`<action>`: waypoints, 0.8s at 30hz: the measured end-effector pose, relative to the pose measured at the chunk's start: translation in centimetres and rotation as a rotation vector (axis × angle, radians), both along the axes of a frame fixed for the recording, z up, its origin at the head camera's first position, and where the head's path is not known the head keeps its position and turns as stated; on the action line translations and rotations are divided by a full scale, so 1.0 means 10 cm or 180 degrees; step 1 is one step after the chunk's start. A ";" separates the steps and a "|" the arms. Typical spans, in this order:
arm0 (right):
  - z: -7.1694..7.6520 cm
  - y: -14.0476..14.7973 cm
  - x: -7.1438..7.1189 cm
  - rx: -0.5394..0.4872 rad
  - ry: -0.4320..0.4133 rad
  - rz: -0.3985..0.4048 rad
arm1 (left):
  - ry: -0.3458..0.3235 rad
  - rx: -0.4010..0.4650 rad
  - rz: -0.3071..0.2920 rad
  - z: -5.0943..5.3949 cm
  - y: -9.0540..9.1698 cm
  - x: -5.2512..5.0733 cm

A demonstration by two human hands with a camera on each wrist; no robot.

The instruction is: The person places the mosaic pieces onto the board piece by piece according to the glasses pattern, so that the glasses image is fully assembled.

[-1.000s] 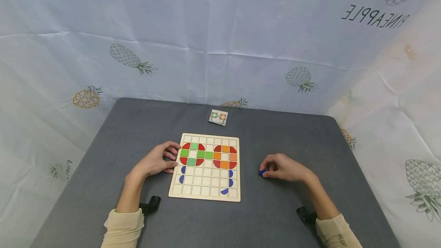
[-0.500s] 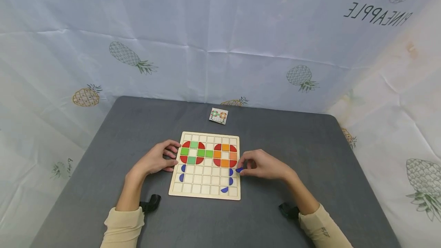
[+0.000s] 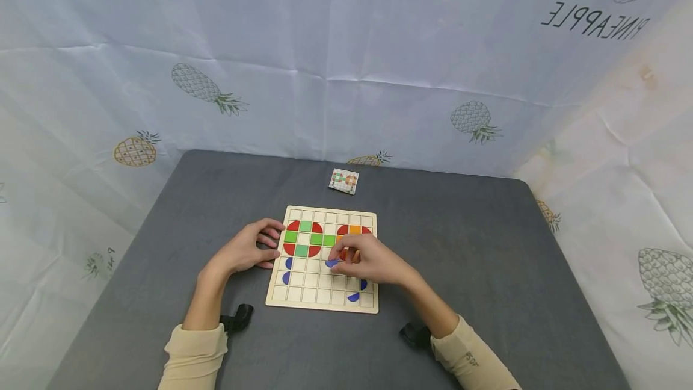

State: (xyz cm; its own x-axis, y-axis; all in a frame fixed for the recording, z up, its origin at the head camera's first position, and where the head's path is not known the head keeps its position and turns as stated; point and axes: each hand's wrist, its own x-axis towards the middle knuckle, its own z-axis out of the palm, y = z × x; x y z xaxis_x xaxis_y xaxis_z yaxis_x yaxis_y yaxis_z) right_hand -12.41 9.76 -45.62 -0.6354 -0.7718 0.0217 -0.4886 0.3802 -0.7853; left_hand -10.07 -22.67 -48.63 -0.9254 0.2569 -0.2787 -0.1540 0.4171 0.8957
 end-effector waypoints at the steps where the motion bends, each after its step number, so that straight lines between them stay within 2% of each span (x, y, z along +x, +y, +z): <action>1: -0.01 -0.05 0.03 -0.0011 -0.0044 -0.0016 | 0.0005 -0.0005 -0.0001 0.00 0.00 0.00; 5: -0.07 -0.24 0.14 0.0035 -0.0148 -0.0062 | 0.0007 -0.0013 -0.0001 0.00 0.00 -0.01; 10: -0.15 -0.45 0.25 0.0259 -0.0170 -0.0132 | 0.0009 -0.0023 0.0000 0.00 0.00 -0.01; 19: -0.13 -0.74 0.39 0.0941 0.0161 -0.0108 | 0.0022 0.0006 -0.0018 0.00 -0.01 0.00; 24: -0.11 -0.84 0.44 0.1182 0.0349 -0.0176 | 0.0037 0.0042 -0.0034 0.00 -0.02 0.00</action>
